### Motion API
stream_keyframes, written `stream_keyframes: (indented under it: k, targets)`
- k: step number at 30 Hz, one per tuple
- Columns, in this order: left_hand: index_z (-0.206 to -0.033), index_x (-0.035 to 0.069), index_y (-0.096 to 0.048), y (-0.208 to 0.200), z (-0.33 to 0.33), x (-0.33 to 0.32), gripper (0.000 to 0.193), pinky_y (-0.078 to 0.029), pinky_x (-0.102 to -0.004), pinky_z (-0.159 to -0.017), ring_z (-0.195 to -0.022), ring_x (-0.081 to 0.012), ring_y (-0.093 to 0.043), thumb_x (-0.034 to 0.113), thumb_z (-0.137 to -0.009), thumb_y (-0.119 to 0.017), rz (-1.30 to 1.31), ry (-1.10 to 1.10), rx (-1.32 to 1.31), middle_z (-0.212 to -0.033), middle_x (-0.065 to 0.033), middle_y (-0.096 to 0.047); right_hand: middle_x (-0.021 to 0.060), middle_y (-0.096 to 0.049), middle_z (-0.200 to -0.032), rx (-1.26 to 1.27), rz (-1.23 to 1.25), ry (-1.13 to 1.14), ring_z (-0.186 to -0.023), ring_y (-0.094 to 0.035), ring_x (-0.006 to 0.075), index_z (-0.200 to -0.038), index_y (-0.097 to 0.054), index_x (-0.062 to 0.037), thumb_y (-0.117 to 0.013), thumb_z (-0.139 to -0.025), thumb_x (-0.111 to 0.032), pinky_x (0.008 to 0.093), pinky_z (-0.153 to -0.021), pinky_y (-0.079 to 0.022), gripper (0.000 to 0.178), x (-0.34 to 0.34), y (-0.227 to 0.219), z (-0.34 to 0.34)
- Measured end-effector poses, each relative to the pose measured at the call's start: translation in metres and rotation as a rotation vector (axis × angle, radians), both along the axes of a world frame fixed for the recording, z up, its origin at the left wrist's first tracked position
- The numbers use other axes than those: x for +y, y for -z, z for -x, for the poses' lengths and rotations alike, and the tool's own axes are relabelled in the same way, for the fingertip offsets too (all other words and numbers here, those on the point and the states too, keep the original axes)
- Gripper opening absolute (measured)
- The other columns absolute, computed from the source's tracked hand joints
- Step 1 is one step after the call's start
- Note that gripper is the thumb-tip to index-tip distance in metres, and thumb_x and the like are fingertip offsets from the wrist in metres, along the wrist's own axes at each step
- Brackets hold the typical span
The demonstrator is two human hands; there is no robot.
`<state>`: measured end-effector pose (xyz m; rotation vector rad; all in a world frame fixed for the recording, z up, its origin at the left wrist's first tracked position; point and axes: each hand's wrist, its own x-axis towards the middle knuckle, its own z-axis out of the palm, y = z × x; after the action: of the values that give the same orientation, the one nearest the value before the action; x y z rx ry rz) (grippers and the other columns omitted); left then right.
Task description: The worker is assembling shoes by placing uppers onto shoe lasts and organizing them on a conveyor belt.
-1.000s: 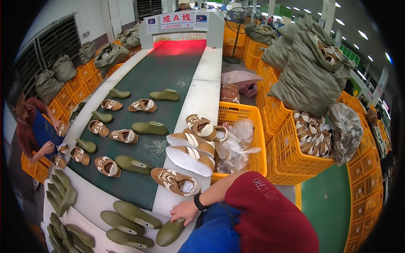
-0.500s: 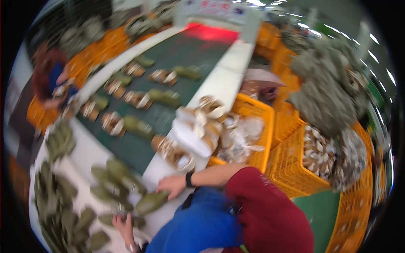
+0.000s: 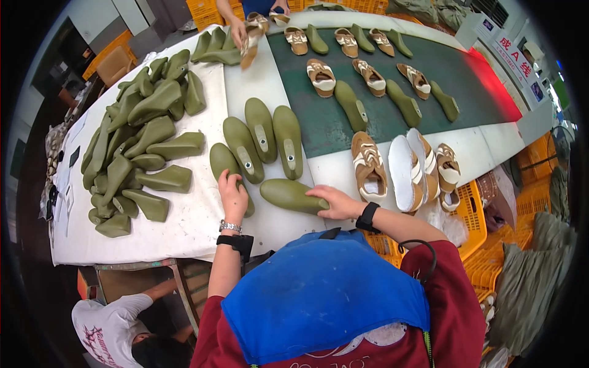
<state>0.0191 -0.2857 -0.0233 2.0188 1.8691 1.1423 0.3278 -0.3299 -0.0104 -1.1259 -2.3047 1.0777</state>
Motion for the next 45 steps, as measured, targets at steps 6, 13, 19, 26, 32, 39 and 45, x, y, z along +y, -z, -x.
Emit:
stream_keyframes:
  k: [6,13,19,26,32,39,45]
  targets:
    - [-0.086,0.002,-0.058,0.0,-0.002,-0.004,0.014,-0.036,-0.0405,-0.095,-0.111,-0.0373,-0.044,0.001,-0.073,-0.055,0.041,-0.108,-0.002,-0.119,-0.0211,-0.049,0.0164,-0.053,-0.118,-0.018,0.149,-0.21,-0.105,-0.053,0.0341,-0.128,-0.041,-0.0118,-0.063,-0.072,-0.007,0.038,-0.09,-0.043,0.06,-0.013,-0.012,-0.033]
    - [-0.089,0.002,-0.058,0.0,-0.015,-0.001,0.016,-0.037,-0.0393,-0.095,-0.111,-0.0366,-0.046,0.002,-0.073,-0.057,0.037,-0.135,0.032,-0.12,-0.0205,-0.048,0.0141,-0.046,-0.128,-0.041,0.228,-0.299,-0.115,-0.046,0.0324,-0.128,-0.042,-0.0115,-0.065,-0.071,-0.003,0.0368,-0.097,-0.039,0.062,-0.016,-0.023,-0.05]
    - [-0.089,0.002,-0.059,0.006,-0.004,0.007,0.016,-0.038,-0.0377,-0.094,-0.109,-0.0359,-0.048,0.0,-0.074,-0.056,0.042,-0.135,0.018,-0.118,-0.0202,-0.05,0.014,-0.046,-0.128,-0.038,0.24,-0.312,-0.116,-0.045,0.0327,-0.129,-0.04,-0.009,-0.065,-0.069,-0.002,0.0369,-0.097,-0.038,0.065,-0.016,-0.02,-0.049]
    - [-0.099,0.002,-0.056,0.004,0.009,0.021,0.025,-0.037,-0.04,-0.095,-0.112,-0.038,-0.044,0.005,-0.075,-0.059,0.029,-0.194,0.03,-0.119,-0.0227,-0.046,0.0159,-0.046,-0.126,-0.012,0.174,-0.383,-0.114,-0.047,0.0325,-0.13,-0.038,-0.0058,-0.064,-0.069,-0.003,0.0365,-0.097,-0.039,0.067,-0.01,-0.015,-0.041]
    - [-0.115,0.004,-0.048,0.005,-0.014,-0.007,0.045,-0.035,-0.0429,-0.098,-0.118,-0.0436,-0.036,0.006,-0.072,-0.063,0.03,-0.208,0.083,-0.132,-0.0266,-0.029,0.0164,-0.06,-0.107,-0.052,0.291,-0.237,-0.098,-0.058,0.0316,-0.126,-0.046,-0.0064,-0.066,-0.071,-0.008,0.0351,-0.087,-0.046,0.058,0.003,-0.031,-0.056]
    - [-0.114,0.005,-0.049,0.002,-0.015,-0.014,0.045,-0.036,-0.0411,-0.097,-0.116,-0.0429,-0.038,0.003,-0.071,-0.06,0.06,-0.227,0.062,-0.132,-0.0255,-0.03,0.011,-0.063,-0.103,0.129,0.616,-0.123,-0.092,-0.059,0.0153,-0.121,-0.052,-0.0054,-0.069,-0.077,-0.015,0.0278,-0.08,-0.048,0.049,0.037,-0.042,-0.095]
    - [-0.112,0.004,-0.049,0.001,-0.015,-0.014,0.043,-0.036,-0.0407,-0.097,-0.117,-0.0427,-0.038,0.002,-0.07,-0.059,0.055,-0.214,0.047,-0.132,-0.0253,-0.03,0.0075,-0.06,-0.105,0.229,0.842,0.073,-0.093,-0.057,0.0116,-0.12,-0.053,-0.0056,-0.069,-0.079,-0.014,0.0244,-0.077,-0.047,0.045,0.031,-0.039,-0.138]
